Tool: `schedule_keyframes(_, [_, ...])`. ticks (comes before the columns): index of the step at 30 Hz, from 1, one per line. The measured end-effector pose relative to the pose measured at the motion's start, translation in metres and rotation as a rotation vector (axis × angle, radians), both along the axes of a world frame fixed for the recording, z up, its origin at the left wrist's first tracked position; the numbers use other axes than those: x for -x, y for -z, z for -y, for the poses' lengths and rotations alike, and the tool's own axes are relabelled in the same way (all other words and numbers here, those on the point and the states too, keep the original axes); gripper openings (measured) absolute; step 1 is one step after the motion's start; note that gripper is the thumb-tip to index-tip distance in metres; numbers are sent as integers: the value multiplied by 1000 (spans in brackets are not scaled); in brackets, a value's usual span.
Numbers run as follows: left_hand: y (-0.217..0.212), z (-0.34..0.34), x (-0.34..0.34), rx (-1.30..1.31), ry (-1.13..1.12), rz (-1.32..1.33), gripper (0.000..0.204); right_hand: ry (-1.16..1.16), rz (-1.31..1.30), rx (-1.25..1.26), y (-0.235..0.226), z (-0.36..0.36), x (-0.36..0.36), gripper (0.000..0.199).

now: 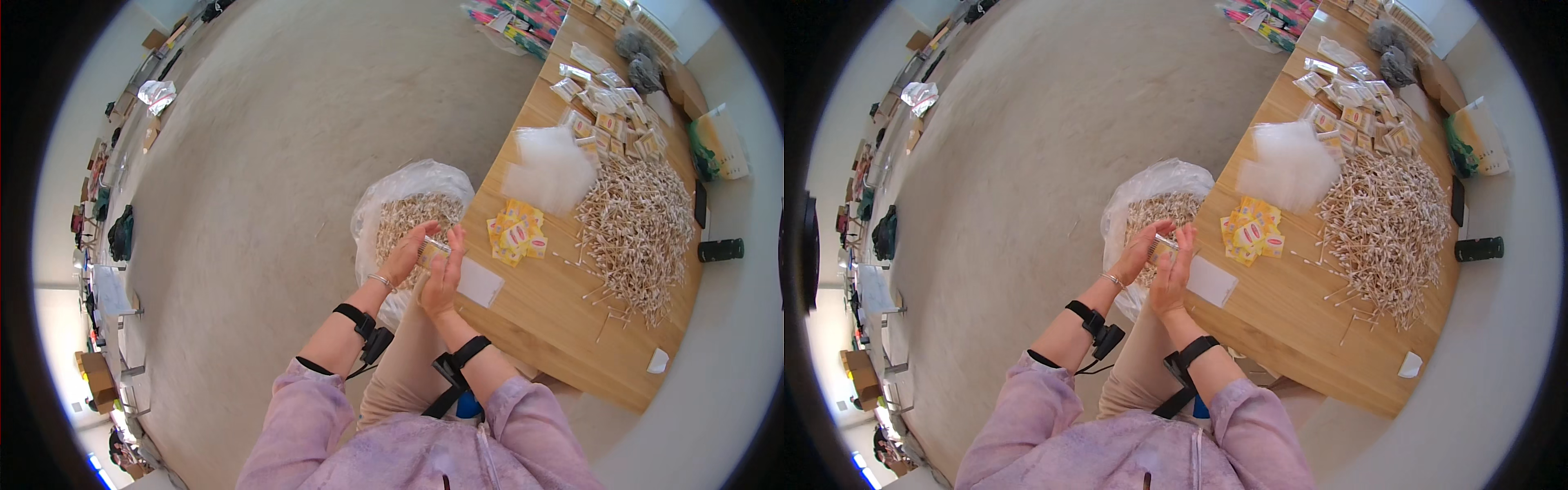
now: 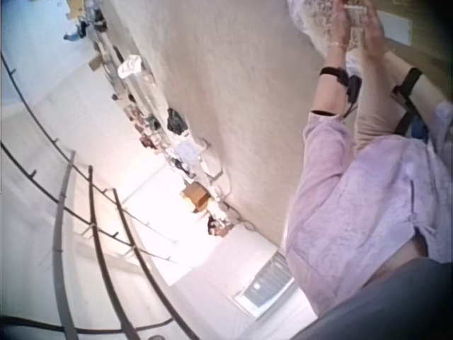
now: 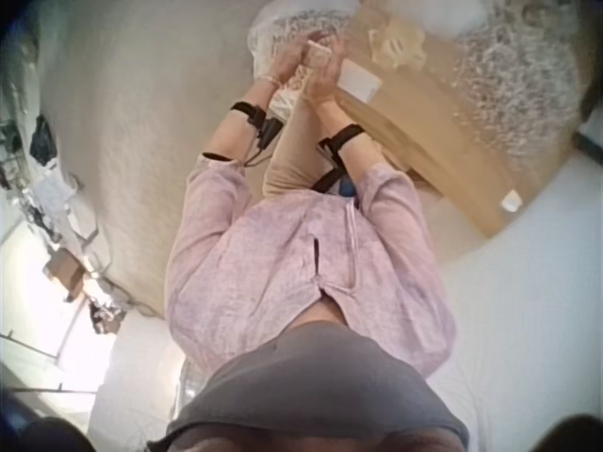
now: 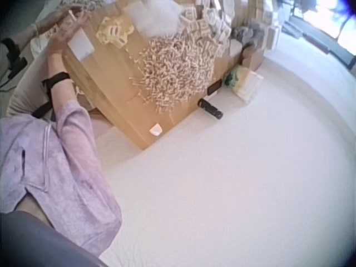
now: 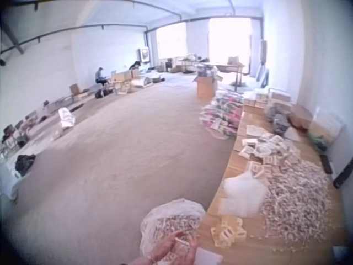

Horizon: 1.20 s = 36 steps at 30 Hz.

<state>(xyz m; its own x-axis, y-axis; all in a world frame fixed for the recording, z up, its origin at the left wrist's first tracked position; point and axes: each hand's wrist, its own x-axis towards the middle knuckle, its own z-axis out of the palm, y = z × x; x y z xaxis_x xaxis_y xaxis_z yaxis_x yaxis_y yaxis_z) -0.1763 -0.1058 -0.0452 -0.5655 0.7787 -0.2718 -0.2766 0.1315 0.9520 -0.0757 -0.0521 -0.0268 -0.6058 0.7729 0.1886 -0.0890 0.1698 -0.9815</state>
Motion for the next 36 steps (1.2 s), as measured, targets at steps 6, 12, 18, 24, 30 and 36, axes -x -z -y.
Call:
schedule_keyframes(6, [10, 18, -17, 121, -276, -30, 52, 25, 72, -93, 2, -1, 3, 43])
schedule_keyframes(12, [5, 34, -40, 297, -263, 283, 31, 67, 123, -197, 10, -8, 2, 48])
schedule_keyframes(18, [-7, 17, -53, 112, -543, 421, 24, 17, 118, -150, 8, -6, 4, 46])
schedule_keyframes(24, [-13, 5, -59, 213, -557, 384, 22, -21, 196, -100, -2, -6, 1, 38])
schedule_keyframes(30, [-16, -9, -47, -9, -580, 505, 27, -41, 142, -30, 4, -10, -2, 38])
schedule_keyframes(36, [-16, -10, -56, 49, -550, 389, 32, -35, 156, -62, 4, -7, 1, 37])
